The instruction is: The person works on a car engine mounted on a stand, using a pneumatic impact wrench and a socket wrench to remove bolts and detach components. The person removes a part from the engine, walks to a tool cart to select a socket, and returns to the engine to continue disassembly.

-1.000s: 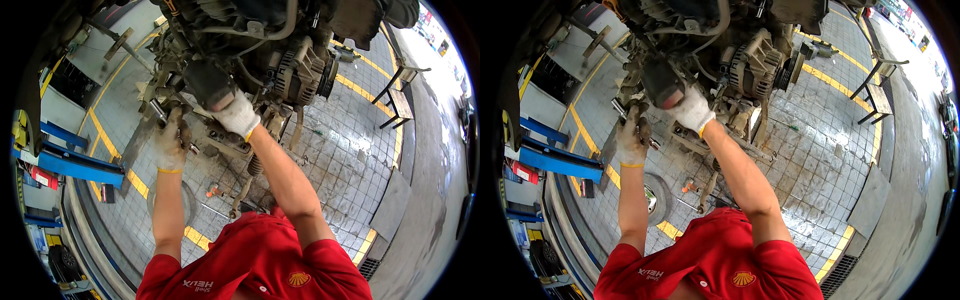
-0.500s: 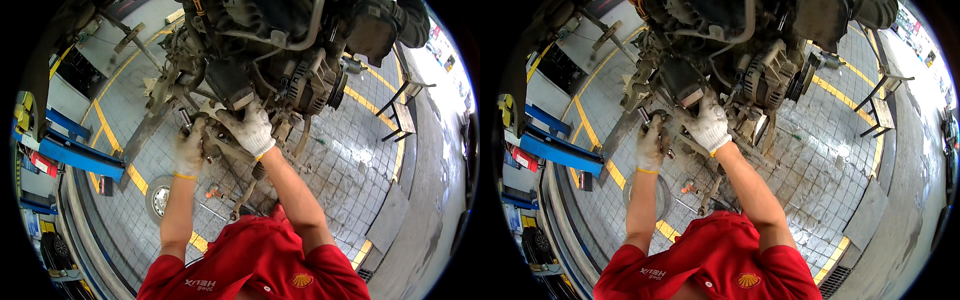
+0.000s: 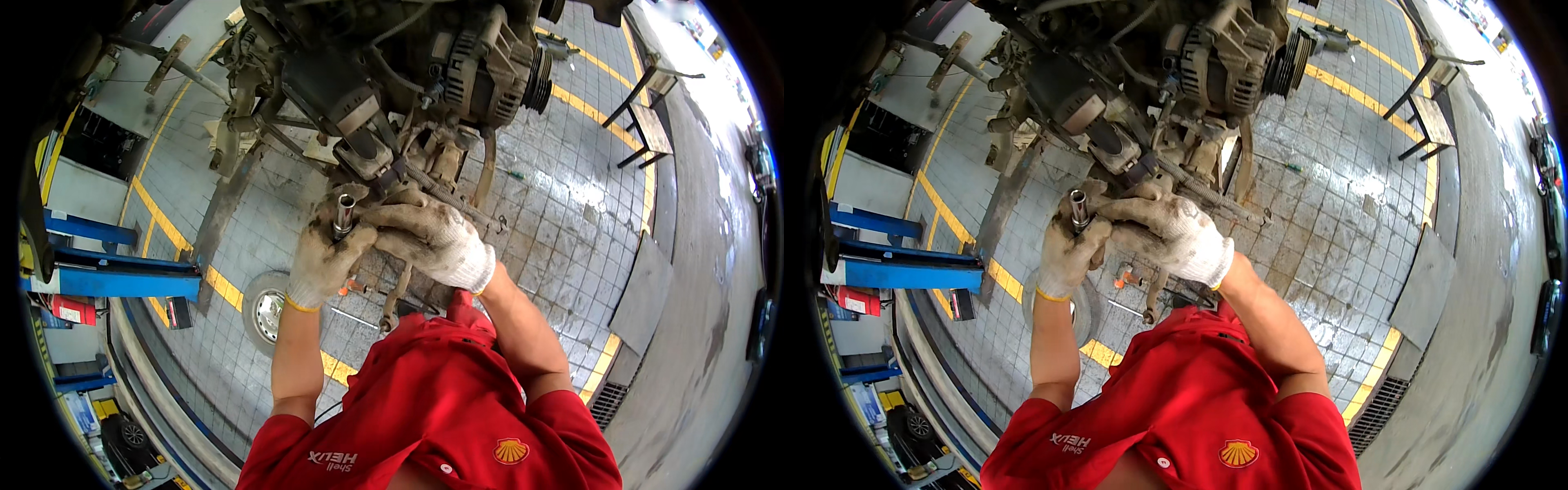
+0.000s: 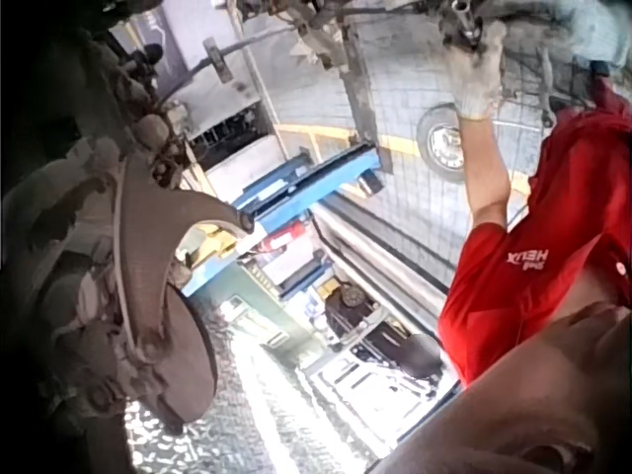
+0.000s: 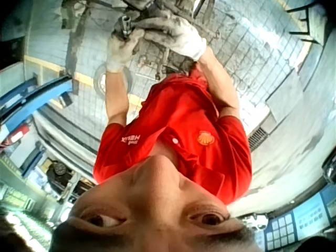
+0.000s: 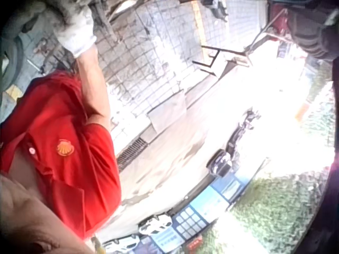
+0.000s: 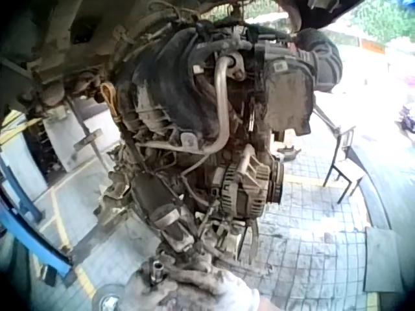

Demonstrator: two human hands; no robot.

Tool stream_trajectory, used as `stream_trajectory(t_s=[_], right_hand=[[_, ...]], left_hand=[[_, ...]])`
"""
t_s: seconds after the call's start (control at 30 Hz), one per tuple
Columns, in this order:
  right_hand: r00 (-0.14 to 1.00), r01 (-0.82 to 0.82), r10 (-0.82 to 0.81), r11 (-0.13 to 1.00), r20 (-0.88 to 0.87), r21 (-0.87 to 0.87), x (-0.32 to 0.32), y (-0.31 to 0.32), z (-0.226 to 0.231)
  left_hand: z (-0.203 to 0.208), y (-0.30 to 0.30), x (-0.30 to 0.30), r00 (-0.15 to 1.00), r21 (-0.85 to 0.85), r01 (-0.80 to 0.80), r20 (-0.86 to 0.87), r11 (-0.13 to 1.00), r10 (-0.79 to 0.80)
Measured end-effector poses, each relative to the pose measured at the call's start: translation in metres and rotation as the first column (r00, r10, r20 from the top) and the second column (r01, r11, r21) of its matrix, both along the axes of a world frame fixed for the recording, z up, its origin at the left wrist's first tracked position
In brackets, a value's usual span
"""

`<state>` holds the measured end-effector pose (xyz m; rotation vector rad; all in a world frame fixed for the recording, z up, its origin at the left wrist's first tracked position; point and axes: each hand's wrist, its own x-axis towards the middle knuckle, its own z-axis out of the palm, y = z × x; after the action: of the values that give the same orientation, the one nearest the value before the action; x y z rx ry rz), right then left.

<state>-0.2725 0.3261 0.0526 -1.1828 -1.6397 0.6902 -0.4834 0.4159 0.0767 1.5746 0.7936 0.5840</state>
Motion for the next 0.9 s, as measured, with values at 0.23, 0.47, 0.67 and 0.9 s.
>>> stream_trajectory(t_s=[0.23,0.47,0.67,0.9], right_hand=[[0.963,0.162,-0.169,0.985,-0.209,-0.050,-0.014,-0.005,-0.003],[0.313,0.545,-0.511,0.787,-0.801,-0.290,-0.013,0.059,0.016],[0.130,0.580,-0.472,0.750,-0.872,-0.319,-0.021,0.088,0.030],[0.075,0.640,-0.443,0.709,-0.894,-0.298,-0.024,0.096,0.028]], left_hand=[[-0.011,-0.002,0.003,0.996,-0.139,-0.070,0.039,0.988,0.076],[-0.022,-0.017,-0.017,0.992,-0.243,-0.086,0.071,0.966,0.106],[-0.049,-0.030,-0.059,0.982,-0.327,-0.175,0.006,0.929,0.187],[-0.073,-0.041,-0.105,0.943,-0.418,-0.307,-0.013,0.855,0.333]])
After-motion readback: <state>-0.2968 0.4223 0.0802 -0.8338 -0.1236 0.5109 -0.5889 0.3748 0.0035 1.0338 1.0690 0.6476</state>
